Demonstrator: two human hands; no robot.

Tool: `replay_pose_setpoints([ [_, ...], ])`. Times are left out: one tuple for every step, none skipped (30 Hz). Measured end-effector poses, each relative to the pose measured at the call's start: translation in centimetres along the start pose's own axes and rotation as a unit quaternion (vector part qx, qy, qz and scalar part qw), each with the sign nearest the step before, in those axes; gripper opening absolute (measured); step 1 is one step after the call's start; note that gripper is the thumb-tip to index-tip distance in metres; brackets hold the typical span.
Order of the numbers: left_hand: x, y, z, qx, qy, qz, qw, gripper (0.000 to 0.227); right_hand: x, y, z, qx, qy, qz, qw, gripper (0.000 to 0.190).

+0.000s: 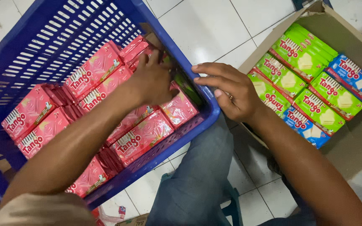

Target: The person transfers small packs of Tango biscuits from a blue plastic basket into a cardboard box. They pick up packs one by one or in small groups and place them into the box, arranging them in neat rows. The process continues until the box is filled.

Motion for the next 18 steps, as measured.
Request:
replay_pose_setpoints([
  [-0.6, -1.1, -0.8, -0.011, -0.025, 0.008, 1.0, 0.043, 0.0, 0.1, 0.0, -0.002, 0.002, 0.005, 1.0, 0.039],
  [-0.9, -2.0, -1.4, -0.013, -0.024, 0.008, 1.0, 0.043, 0.1, 0.1, -0.1, -0.003, 0.001, 0.003, 1.0, 0.039],
  [-1.2, -3.1, -2.2, -0.033, -0.042, 0.009, 0.999, 0.045, 0.1, 0.1, -0.1, -0.002, 0.0, 0.005, 1.0, 0.039],
  [-1.6, -4.2, -3.0, -0.053, -0.06, 0.011, 0.997, 0.048, 0.2, 0.0, 0.0, -0.001, 0.0, 0.006, 1.0, 0.04],
  [-1.7, -5.2, -3.4, -0.055, -0.06, 0.01, 0.997, 0.048, 0.3, 0.0, 0.1, 0.0, -0.001, 0.005, 1.0, 0.04],
  [-1.5, -6.3, -4.1, -0.079, -0.089, -0.002, 0.993, 0.052, 0.4, 0.0, 0.0, -0.008, 0.001, 0.008, 1.0, 0.039],
  [-1.2, -7.3, -4.9, -0.103, -0.118, -0.015, 0.988, 0.056, 0.5, 0.1, -0.1, -0.016, 0.001, 0.011, 1.0, 0.039],
  [-1.2, -8.1, -4.9, -0.105, -0.117, -0.014, 0.987, 0.056, 0.5, 0.0, -0.2, -0.016, -0.001, 0.01, 1.0, 0.039],
  [-0.6, -9.2, -5.1, -0.126, -0.155, -0.035, 0.979, 0.058, 0.4, -0.1, -0.1, -0.018, -0.002, 0.016, 1.0, 0.039],
  [0.0, -10.3, -5.2, -0.147, -0.192, -0.056, 0.969, 0.059, 0.3, -0.2, -0.1, -0.02, -0.003, 0.022, 1.0, 0.039],
  [-0.1, -11.1, -4.7, -0.15, -0.192, -0.061, 0.968, 0.059, 0.5, -0.3, -0.1, -0.016, 0.0, 0.019, 1.0, 0.039],
  [-0.1, -11.8, -4.3, -0.155, -0.211, -0.065, 0.963, 0.057, 0.5, -0.3, 0.0, -0.014, -0.004, 0.021, 1.0, 0.038],
  [-0.1, -12.5, -3.9, -0.161, -0.229, -0.067, 0.958, 0.055, 0.5, -0.2, 0.0, -0.012, -0.009, 0.023, 1.0, 0.038],
  [0.0, -12.4, -3.1, -0.164, -0.229, -0.071, 0.957, 0.055, 0.6, -0.2, 0.2, -0.009, -0.007, 0.019, 1.0, 0.038],
  [0.0, -12.3, -2.9, -0.191, -0.235, -0.06, 0.951, 0.051, 0.6, -0.2, 0.2, -0.009, -0.011, 0.021, 1.0, 0.038],
  [0.0, -12.3, -2.6, -0.218, -0.24, -0.048, 0.945, 0.048, 0.5, -0.3, 0.2, -0.01, -0.014, 0.023, 1.0, 0.038],
  [0.3, -11.8, -2.3, -0.22, -0.242, -0.051, 0.944, 0.048, 0.6, -0.2, 0.2, -0.006, -0.014, 0.022, 1.0, 0.038],
  [-0.4, -11.4, -2.9, -0.245, -0.162, -0.008, 0.956, 0.033, 0.7, -0.2, 0.2, -0.005, -0.018, 0.019, 1.0, 0.038],
])
Point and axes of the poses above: each hand's wrist, its own y-axis towards the middle knuckle, its own z-axis out of the palm, x = y × z, the point moved 10 cm from there along y, towards the middle knuckle, and after that the axes turned 1 degree about z, right-handed, at the moved point
